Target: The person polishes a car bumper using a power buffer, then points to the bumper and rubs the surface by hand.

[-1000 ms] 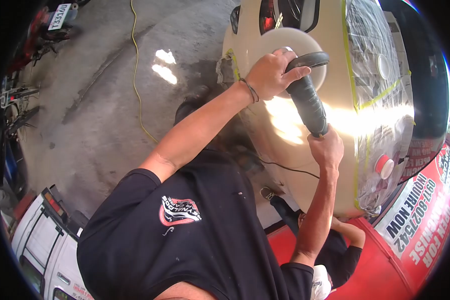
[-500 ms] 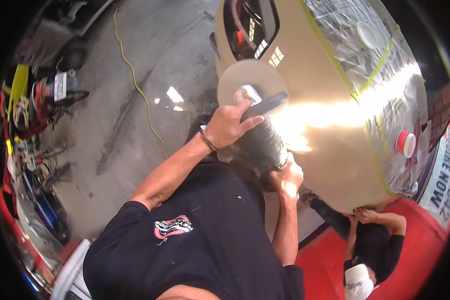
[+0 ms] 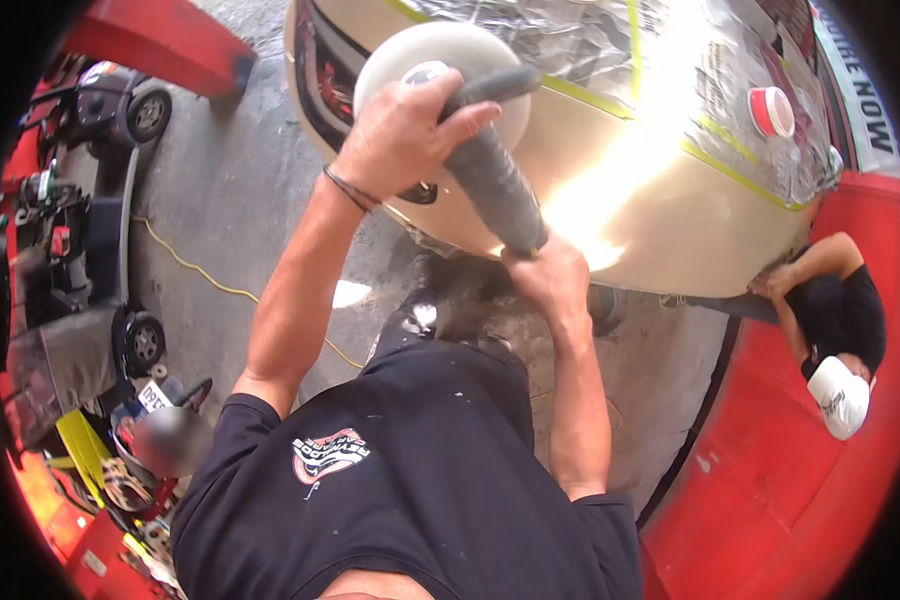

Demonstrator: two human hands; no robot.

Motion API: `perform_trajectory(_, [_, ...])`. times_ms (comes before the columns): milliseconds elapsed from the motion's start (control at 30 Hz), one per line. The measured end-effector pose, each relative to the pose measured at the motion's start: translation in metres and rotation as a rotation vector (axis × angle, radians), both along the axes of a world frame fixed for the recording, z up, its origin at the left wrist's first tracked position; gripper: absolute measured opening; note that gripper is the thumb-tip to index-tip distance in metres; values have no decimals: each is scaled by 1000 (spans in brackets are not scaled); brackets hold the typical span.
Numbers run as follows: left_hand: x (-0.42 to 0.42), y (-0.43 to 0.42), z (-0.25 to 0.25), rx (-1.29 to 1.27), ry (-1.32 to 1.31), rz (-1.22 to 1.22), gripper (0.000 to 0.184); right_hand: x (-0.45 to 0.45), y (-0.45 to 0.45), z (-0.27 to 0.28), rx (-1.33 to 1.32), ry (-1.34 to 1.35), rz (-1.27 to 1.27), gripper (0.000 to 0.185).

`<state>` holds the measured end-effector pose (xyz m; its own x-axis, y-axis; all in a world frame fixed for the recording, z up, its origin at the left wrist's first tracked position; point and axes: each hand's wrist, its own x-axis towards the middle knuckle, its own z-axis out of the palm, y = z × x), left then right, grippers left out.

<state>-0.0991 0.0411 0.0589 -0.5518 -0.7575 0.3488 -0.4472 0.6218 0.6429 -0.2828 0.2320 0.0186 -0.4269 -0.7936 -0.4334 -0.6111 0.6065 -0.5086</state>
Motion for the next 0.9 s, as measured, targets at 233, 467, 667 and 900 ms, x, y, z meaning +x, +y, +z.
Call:
perform_trajectory(233, [-131,70,22,191,-376,-413,47,-31,117,-37,-190,-191,-392,37])
perform_trajectory(467, [-319,164,-40,-16,-368,-795,36,-59,193,-125,-557,-530,-854,16])
perform_trajectory(667, [-256,153,-46,317,-278,-1020,44,2,172,-135,-678,-652,-1048,16])
perform_trajectory(900, [-80,86,-55,348,138,-691,30,116,100,-174,-515,-391,-841,17])
